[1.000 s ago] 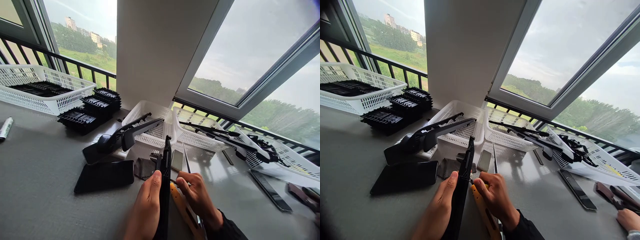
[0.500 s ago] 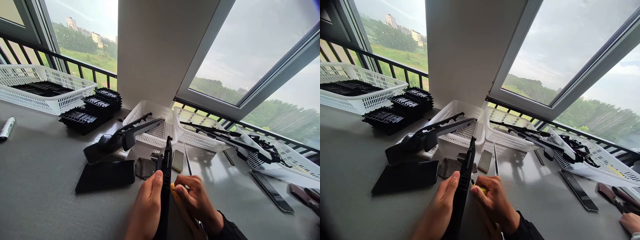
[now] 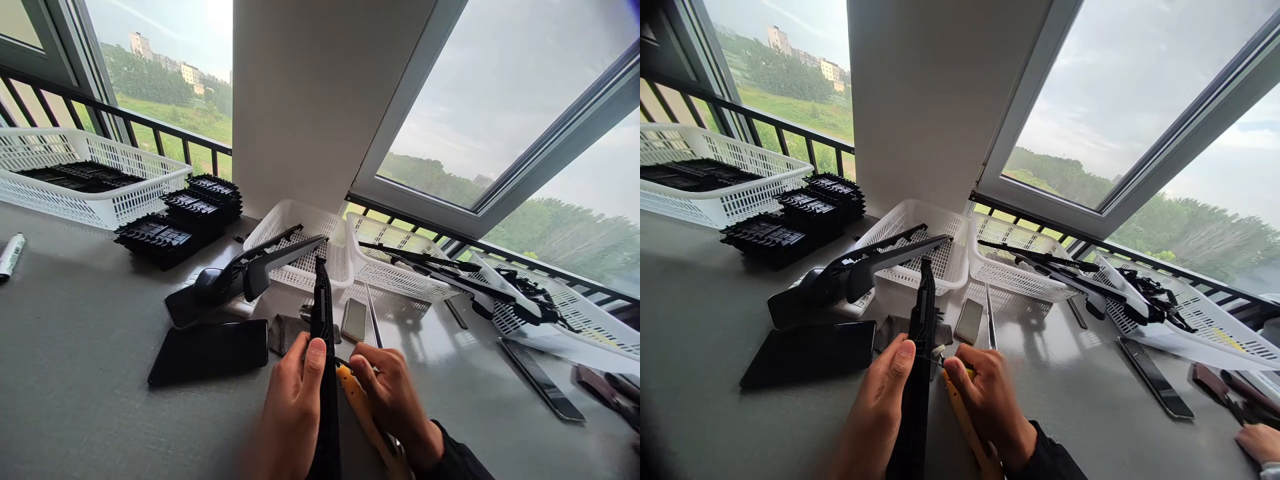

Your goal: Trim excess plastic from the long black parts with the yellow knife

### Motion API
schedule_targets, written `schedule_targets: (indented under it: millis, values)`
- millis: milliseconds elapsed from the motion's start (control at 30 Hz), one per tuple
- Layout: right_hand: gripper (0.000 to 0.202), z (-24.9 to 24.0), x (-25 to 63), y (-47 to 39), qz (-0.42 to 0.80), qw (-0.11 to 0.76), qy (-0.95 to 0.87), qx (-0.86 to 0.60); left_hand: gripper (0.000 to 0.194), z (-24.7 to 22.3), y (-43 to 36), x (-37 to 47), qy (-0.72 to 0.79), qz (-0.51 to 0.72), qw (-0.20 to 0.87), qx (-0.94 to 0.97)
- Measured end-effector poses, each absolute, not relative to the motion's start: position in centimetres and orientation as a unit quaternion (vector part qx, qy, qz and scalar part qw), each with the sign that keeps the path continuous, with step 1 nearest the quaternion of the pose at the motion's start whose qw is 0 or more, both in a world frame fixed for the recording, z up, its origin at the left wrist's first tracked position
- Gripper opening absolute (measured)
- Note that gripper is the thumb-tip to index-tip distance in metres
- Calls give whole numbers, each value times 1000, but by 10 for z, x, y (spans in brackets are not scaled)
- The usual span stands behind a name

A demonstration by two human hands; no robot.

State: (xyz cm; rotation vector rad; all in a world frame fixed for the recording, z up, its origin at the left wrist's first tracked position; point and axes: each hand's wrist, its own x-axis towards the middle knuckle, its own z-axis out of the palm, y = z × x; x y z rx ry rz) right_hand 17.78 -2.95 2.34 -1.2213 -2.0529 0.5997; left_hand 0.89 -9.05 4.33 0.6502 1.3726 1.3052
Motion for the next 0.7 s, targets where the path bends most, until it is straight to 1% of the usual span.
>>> schedule_targets:
  millis: [167,333,500,567,700]
  values:
    - [77,24,177,-30,201,325,-788,-484,59,53,-87,8,582,560,518,281]
    - [78,24,180,-28,181,313,-790,-496,57,54,-86,2,502,546,577,342]
    - [77,24,179,-30,169,311,-802,-481,59,50,-85,0,486,544,595,339]
    - [76,25,179,-31,176,307,-814,-461,59,48,-85,0,488,544,591,341]
    - [73,27,181,-31,188,309,-825,-434,53,48,-84,2,493,570,558,345]
